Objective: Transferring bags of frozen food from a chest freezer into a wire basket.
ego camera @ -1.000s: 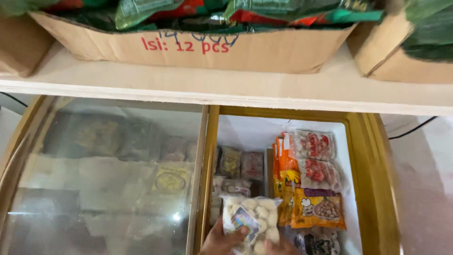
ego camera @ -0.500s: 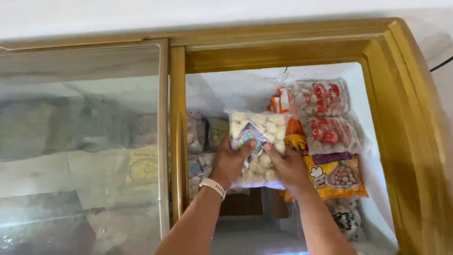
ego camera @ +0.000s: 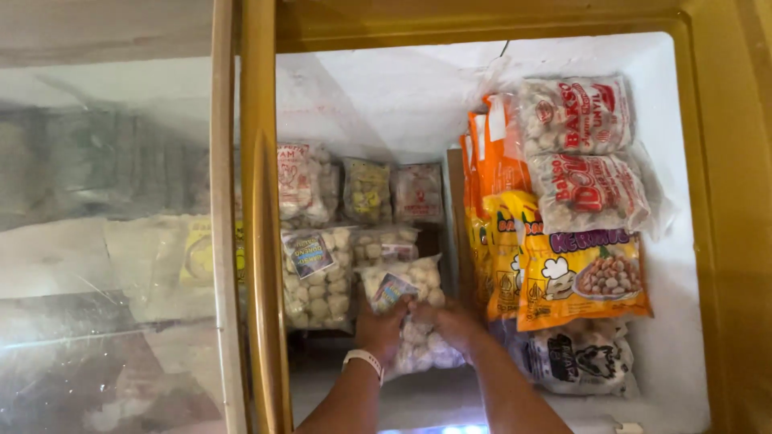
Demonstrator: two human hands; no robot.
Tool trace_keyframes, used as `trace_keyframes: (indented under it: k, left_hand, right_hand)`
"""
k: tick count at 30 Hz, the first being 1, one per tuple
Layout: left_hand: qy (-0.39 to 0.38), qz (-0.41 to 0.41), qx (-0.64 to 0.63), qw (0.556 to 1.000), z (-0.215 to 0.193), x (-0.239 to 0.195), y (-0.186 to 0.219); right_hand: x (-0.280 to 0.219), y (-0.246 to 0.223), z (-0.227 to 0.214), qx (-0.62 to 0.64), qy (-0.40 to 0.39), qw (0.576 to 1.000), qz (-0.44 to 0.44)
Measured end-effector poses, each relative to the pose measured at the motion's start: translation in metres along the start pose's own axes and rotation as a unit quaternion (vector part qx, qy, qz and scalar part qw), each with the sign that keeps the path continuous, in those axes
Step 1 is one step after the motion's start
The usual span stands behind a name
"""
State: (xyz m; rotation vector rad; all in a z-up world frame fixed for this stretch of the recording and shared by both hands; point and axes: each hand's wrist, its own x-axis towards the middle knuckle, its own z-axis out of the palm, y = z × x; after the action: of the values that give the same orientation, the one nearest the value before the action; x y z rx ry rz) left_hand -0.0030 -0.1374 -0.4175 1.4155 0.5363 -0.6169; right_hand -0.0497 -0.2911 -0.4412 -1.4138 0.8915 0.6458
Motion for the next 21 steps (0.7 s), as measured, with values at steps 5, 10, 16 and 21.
trace_keyframes:
  k: [5, 10, 16, 21]
  left_hand:
    - [0.064, 0.079, 0.020, 0.995, 0.006, 0.020, -0.015]
    - [0.071, 0.148, -0.003, 0.986, 0.012, 0.041, -0.013]
    - [0.171, 0.285, 0.361, 0.871, 0.002, 0.055, -0.051]
    - [0.175, 0.218, 0.381, 0.881, 0.006, 0.044, -0.047]
  right_hand:
    - [0.056, 0.025, 0.001, 0.043, -0.038, 0.998, 0.000]
    - [0.096, 0.030, 0.014, -0.036, 0.045, 0.992, -0.115]
    - [0.066, -0.018, 0.038, -0.271, 0.134, 0.947, -0.108]
    - [0.067, -0.019, 0.037, -0.210, 0.114, 0.970, -0.049]
